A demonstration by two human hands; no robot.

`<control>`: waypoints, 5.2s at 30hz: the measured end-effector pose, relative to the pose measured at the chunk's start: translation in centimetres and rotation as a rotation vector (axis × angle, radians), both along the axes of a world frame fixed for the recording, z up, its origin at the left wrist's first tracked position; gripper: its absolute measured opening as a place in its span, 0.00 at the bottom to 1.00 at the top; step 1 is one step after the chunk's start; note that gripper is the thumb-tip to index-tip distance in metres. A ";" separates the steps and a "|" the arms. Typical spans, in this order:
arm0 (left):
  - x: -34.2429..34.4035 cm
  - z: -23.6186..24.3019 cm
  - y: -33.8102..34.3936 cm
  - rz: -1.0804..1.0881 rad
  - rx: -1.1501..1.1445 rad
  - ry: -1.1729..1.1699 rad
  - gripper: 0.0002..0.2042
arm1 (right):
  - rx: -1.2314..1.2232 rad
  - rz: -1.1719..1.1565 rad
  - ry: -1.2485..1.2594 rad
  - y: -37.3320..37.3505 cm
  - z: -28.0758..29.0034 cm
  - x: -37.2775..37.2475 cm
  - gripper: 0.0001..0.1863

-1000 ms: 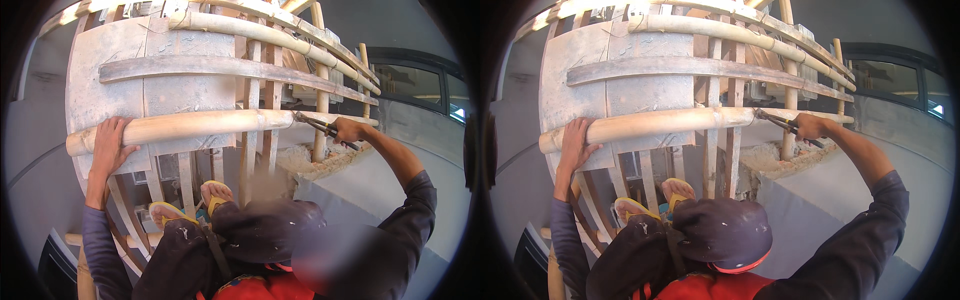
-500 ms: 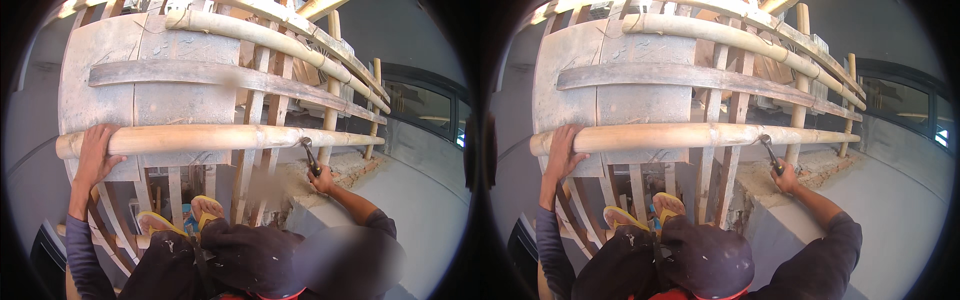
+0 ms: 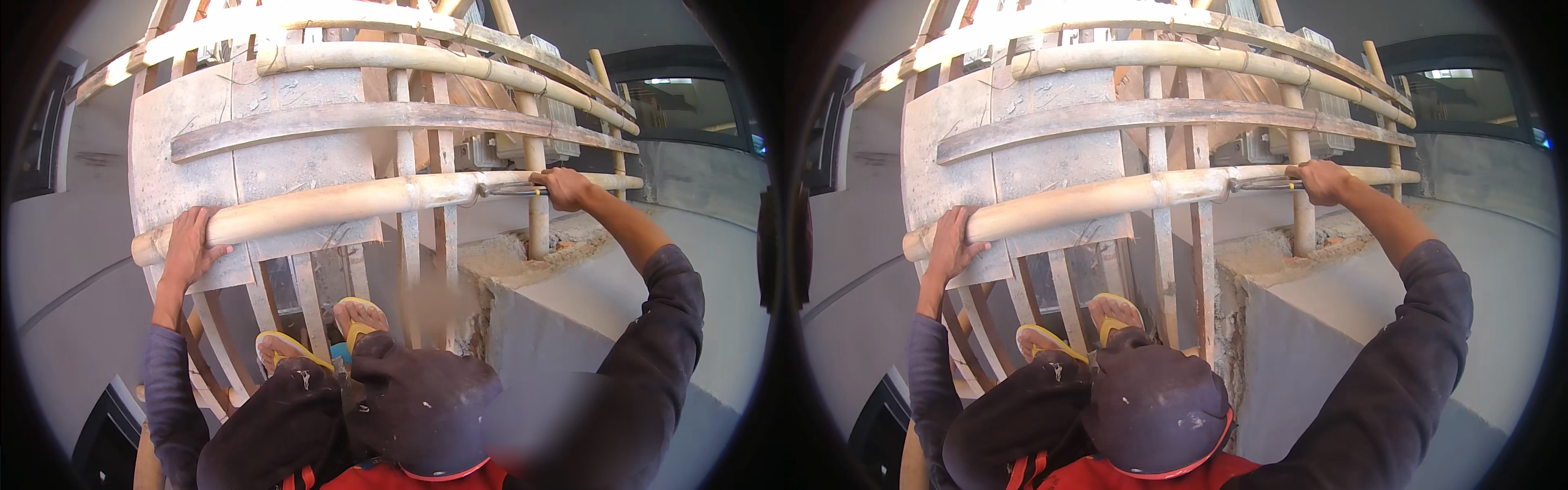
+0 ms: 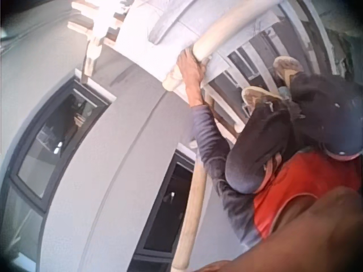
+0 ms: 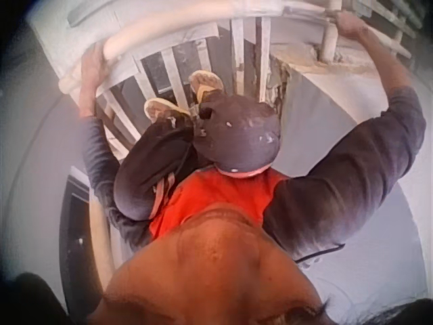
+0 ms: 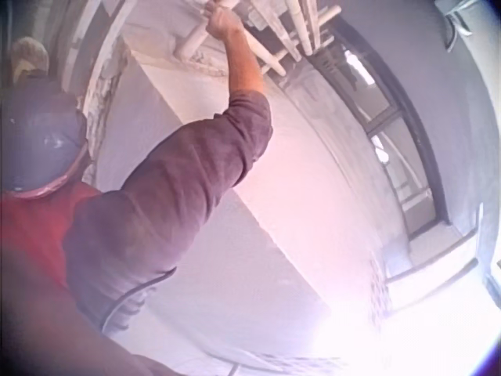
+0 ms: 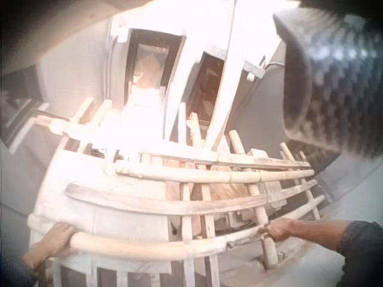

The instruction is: The person dismantles a bamboo scaffolding structure by cutting wire ties with pliers and removing bamboo poles and wooden planks. They place the removed components onto the floor below.

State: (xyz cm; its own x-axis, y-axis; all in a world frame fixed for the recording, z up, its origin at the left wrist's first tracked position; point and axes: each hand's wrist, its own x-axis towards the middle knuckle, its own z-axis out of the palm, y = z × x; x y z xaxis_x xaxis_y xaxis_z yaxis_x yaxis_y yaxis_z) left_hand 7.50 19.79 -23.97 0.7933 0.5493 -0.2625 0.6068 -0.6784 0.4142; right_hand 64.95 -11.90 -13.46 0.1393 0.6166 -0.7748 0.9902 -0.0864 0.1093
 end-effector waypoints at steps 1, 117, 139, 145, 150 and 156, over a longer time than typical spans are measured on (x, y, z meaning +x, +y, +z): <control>0.0 -0.1 -0.2 0.006 0.009 -0.009 0.34 | -0.029 0.045 -0.038 1.0 0.5 0.0 0.36; -2.9 1.3 -8.5 0.236 0.160 -0.262 0.34 | 1.191 -0.021 0.714 12.0 -14.0 -41.1 0.22; -2.9 4.8 -2.0 -0.006 0.416 -0.094 0.39 | 1.785 -2.252 1.032 4.2 -11.3 -20.3 0.39; -6.9 5.2 -1.9 0.083 0.401 -0.076 0.38 | 1.641 -2.216 1.455 3.8 -12.3 -19.3 0.30; -8.7 7.6 -1.9 0.336 0.699 -0.040 0.39 | 1.494 -2.158 1.617 6.2 -10.8 -23.4 0.30; -5.6 4.9 -11.7 1.091 0.000 -0.696 0.43 | 1.375 -1.982 1.854 8.7 -10.5 -27.4 0.28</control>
State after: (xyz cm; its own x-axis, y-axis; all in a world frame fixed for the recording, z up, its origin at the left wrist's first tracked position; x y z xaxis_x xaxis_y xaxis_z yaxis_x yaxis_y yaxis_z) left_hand 1.93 8.06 -19.04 -0.0926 0.9955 0.0218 0.5017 0.0277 0.8646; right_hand 37.56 -3.24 -23.92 0.7051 0.5592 -0.4360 -0.6925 0.4108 -0.5931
